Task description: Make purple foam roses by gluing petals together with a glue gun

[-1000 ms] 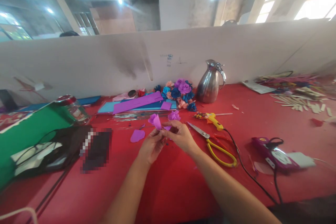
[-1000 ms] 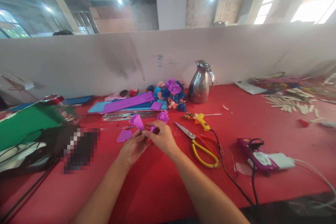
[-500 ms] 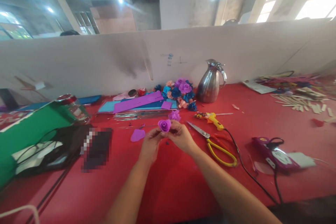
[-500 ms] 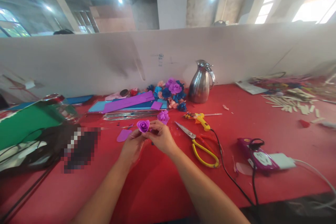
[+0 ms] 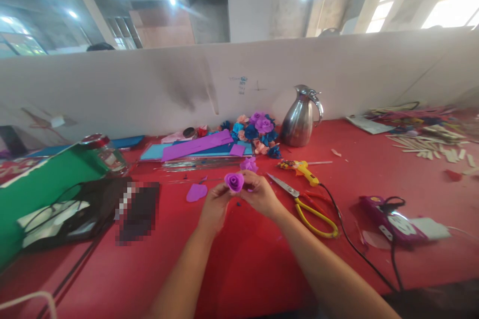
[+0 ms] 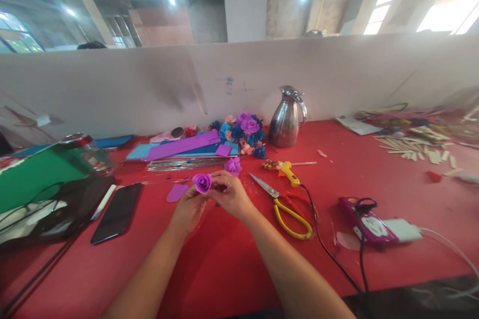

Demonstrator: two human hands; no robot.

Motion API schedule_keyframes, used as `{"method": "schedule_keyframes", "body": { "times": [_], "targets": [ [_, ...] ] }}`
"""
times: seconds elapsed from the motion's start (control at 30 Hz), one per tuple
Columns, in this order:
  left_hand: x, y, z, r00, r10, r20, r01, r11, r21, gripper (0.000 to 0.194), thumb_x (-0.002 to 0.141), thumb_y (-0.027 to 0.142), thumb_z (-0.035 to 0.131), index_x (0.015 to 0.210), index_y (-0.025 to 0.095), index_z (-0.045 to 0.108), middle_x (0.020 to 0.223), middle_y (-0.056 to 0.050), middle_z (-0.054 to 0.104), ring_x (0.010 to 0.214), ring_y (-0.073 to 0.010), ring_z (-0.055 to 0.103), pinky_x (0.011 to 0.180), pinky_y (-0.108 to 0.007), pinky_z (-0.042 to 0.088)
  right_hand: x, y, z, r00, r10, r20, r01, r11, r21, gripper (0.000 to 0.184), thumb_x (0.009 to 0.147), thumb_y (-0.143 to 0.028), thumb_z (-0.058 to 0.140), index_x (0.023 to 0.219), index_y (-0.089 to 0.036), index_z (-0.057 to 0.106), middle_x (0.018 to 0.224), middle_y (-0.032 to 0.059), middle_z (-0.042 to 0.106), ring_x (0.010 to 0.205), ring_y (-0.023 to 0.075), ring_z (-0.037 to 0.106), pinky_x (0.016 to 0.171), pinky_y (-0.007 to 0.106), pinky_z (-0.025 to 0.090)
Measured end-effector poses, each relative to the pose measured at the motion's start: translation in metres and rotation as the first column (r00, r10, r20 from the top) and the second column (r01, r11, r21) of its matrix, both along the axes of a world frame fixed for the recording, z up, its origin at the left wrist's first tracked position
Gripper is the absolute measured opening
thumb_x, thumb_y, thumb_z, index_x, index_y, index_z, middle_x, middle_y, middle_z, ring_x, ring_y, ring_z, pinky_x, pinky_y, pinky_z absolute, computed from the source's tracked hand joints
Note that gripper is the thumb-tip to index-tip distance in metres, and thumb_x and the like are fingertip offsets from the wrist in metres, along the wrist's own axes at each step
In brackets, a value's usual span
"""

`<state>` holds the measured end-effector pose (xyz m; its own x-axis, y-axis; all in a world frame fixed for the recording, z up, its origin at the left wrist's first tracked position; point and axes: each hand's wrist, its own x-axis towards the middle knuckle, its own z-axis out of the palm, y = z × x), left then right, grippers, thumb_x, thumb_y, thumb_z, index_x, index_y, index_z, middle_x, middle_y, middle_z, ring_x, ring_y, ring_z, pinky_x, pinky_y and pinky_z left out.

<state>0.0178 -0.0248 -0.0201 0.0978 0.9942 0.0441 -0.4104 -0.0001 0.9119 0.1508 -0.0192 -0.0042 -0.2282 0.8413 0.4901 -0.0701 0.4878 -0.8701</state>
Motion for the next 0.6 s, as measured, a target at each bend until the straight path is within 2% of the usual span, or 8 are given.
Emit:
{"method": "schedule_keyframes", "body": {
  "times": [0.2,0.37,0.5,0.6],
  "targets": [
    [0.0004,-0.0014,0.0017,1.0,-0.015,-0.006,0.015,1.0,0.002,0.015,0.055,0.022,0.08,0.069,0.02,0.074,0.071,0.0,0.071,0.073,-0.0154,0.061,0.078,-0.029,0.046,-0.0002,0.0001,0.0001,1.0,-0.004,-0.006,0.004,1.0,-0.001,0.015,0.074,-0.036,0.071,0.075,-0.021,0.069,0.087,0.0027,0.064,0.08,0.0161,0.058,0.069,0.028,0.045],
    [0.0011,0.0001,0.0037,0.999,0.019,0.051,-0.017,1.0,-0.026,0.019,0.053,0.025,0.083,0.068,0.02,0.074,0.067,0.0,0.07,0.068,-0.0135,0.06,0.074,-0.027,0.047,-0.0033,0.0,-0.0051,0.998,-0.046,-0.038,0.039,0.986,-0.164,0.028,0.069,-0.033,0.073,0.093,-0.021,0.063,0.072,-0.0019,0.061,0.061,0.0122,0.053,0.058,0.024,0.042],
    [0.0004,0.0024,0.0018,0.995,0.081,0.058,-0.079,0.996,-0.038,0.017,0.055,0.027,0.082,0.067,0.02,0.073,0.067,0.001,0.07,0.066,-0.012,0.06,0.072,-0.025,0.047,-0.0039,-0.0001,-0.0058,0.993,-0.116,-0.035,0.103,0.961,-0.256,0.023,0.071,-0.032,0.07,0.089,-0.019,0.063,0.058,-0.0044,0.055,0.05,0.0099,0.046,0.048,0.022,0.035],
    [-0.0003,0.0036,-0.0008,0.991,0.127,0.03,-0.126,0.991,-0.04,0.02,0.056,0.027,0.082,0.072,0.019,0.073,0.069,0.0,0.071,0.068,-0.0125,0.061,0.073,-0.025,0.046,-0.0028,0.0006,-0.0043,0.986,-0.167,-0.022,0.155,0.954,-0.256,0.021,0.07,-0.033,0.069,0.084,-0.018,0.065,0.061,-0.0025,0.059,0.051,0.0099,0.047,0.048,0.022,0.035]
  ]
}}
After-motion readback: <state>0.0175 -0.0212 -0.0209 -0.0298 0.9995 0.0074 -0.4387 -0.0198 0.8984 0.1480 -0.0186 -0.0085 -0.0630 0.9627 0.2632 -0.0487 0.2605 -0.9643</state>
